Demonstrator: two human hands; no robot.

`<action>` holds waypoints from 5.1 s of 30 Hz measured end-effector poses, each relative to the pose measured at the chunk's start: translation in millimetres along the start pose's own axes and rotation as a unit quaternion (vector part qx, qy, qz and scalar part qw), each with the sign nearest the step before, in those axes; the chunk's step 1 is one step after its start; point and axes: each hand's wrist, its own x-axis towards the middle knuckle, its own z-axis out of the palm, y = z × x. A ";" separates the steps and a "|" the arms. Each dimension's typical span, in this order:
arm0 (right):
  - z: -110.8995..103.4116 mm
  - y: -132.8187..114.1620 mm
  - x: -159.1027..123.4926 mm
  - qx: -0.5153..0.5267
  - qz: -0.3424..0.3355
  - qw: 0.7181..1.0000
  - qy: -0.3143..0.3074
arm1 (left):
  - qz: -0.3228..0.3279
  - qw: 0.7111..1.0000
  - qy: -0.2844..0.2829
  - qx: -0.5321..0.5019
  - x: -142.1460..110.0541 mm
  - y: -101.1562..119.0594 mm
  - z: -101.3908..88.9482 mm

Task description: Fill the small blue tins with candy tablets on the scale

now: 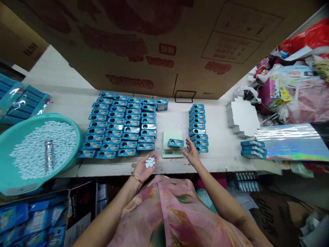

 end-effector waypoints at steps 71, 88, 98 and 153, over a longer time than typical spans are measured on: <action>11.4 -28.0 10.7 -0.203 -0.145 0.968 0.014 | 0.028 0.999 -0.013 0.024 5.5 1.0 14.4; 69.3 -57.7 -48.3 -0.407 -0.227 0.842 -0.272 | -0.072 0.978 -0.066 0.186 -8.3 -22.8 -20.5; 53.7 -59.0 -48.8 -0.404 -0.256 0.838 -0.263 | -0.071 0.971 -0.089 0.210 -10.3 -25.1 -11.3; 12.4 -52.3 73.5 -0.323 -0.178 0.927 -0.069 | 0.015 0.999 0.044 0.017 -15.3 25.4 -18.3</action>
